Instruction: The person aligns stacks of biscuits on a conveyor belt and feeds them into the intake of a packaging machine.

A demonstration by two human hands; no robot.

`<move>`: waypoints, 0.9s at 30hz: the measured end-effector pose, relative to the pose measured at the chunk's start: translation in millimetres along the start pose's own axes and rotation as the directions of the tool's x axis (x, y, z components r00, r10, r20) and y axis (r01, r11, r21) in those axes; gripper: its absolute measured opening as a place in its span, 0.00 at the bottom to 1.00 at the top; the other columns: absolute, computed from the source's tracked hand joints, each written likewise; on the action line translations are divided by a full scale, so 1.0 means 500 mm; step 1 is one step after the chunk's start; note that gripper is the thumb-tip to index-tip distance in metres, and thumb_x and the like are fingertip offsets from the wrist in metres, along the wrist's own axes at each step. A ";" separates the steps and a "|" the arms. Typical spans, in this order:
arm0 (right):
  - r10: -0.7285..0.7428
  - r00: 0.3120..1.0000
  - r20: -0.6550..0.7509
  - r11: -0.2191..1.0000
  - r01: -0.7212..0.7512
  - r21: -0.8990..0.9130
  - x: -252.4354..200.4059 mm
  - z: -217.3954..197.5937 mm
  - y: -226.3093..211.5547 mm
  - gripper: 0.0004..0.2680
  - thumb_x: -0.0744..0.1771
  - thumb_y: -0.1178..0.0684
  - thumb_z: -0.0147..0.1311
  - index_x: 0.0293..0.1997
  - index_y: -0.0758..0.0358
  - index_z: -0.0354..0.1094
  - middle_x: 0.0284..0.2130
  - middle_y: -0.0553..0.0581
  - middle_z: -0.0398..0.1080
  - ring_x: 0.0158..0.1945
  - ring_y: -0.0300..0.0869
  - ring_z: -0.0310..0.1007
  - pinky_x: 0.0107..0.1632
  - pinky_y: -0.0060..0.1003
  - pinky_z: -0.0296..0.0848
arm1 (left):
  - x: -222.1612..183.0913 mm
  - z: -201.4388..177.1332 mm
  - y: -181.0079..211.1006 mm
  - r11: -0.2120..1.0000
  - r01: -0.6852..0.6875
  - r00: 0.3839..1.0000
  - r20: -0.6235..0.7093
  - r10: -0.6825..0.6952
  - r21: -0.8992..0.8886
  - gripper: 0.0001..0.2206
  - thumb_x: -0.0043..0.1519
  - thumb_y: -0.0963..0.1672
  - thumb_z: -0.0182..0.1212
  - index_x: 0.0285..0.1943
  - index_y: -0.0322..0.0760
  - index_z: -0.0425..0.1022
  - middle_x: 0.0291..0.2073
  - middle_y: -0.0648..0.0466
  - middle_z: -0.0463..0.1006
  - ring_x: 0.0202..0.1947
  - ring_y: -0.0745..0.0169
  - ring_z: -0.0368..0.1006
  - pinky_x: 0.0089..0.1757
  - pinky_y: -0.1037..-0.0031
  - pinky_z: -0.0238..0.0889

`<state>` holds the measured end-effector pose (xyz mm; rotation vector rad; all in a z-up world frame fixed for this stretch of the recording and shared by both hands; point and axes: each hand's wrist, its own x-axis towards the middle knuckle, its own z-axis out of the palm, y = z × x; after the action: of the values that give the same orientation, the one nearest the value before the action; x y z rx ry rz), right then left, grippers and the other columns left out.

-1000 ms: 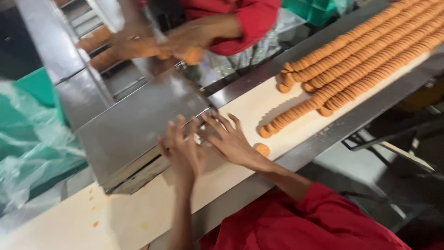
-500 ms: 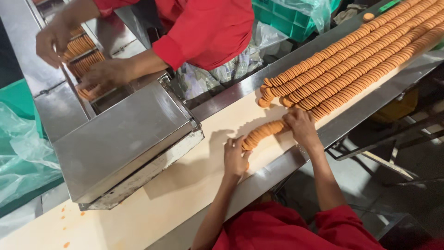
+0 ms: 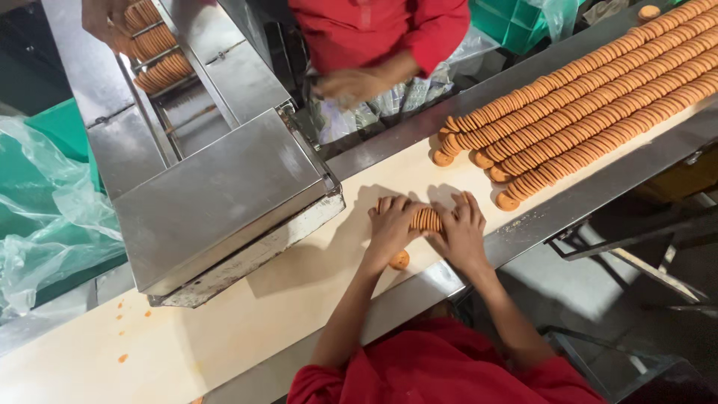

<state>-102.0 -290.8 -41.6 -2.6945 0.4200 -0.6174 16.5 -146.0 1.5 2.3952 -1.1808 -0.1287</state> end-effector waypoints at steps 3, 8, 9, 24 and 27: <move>0.039 0.999 -0.034 0.996 -0.042 -0.084 -0.032 0.000 0.007 0.30 0.63 0.27 0.54 0.71 0.47 0.59 0.68 0.73 0.52 0.75 0.68 0.42 0.66 0.72 0.44 | -0.045 0.013 0.016 0.999 -0.039 0.997 -0.069 0.039 -0.004 0.24 0.53 0.54 0.70 0.60 0.55 0.75 0.55 0.58 0.71 0.60 0.50 0.60 0.50 0.42 0.53; 0.072 0.997 -0.027 0.990 -0.075 -0.121 -0.050 -0.024 -0.010 0.36 0.60 0.23 0.55 0.73 0.47 0.56 0.67 0.74 0.51 0.72 0.67 0.45 0.64 0.74 0.43 | -0.083 0.021 0.034 0.998 -0.052 0.984 -0.173 0.045 -0.035 0.23 0.54 0.52 0.69 0.59 0.53 0.76 0.56 0.57 0.72 0.60 0.50 0.60 0.50 0.42 0.50; 0.058 0.998 -0.030 0.993 -0.061 -0.104 -0.045 -0.030 -0.006 0.36 0.60 0.23 0.55 0.73 0.47 0.56 0.67 0.74 0.51 0.71 0.68 0.47 0.64 0.73 0.44 | -0.083 0.020 0.036 0.998 -0.042 0.986 -0.166 0.034 -0.047 0.23 0.54 0.52 0.68 0.59 0.53 0.76 0.57 0.58 0.72 0.61 0.51 0.60 0.51 0.42 0.50; -0.274 0.951 0.142 0.959 0.282 -0.037 0.026 -0.078 0.019 0.18 0.63 0.39 0.58 0.57 0.46 0.71 0.63 0.56 0.61 0.69 0.57 0.55 0.62 0.60 0.56 | -0.073 -0.038 0.007 0.999 -0.036 0.999 0.006 0.036 0.039 0.22 0.48 0.47 0.65 0.54 0.55 0.76 0.53 0.56 0.71 0.61 0.48 0.58 0.50 0.43 0.53; -0.192 0.979 0.064 0.975 0.197 -0.101 -0.045 -0.077 0.006 0.17 0.61 0.43 0.58 0.54 0.49 0.72 0.60 0.58 0.63 0.69 0.59 0.54 0.63 0.61 0.56 | -0.126 -0.059 -0.002 0.997 0.068 0.994 -0.090 -0.064 0.038 0.20 0.47 0.46 0.64 0.51 0.56 0.78 0.54 0.58 0.71 0.61 0.48 0.58 0.53 0.44 0.51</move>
<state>-139.9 -295.8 -18.4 -2.8707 0.1804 -0.5888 -13.9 -86.2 20.0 2.4499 -1.0739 -0.0188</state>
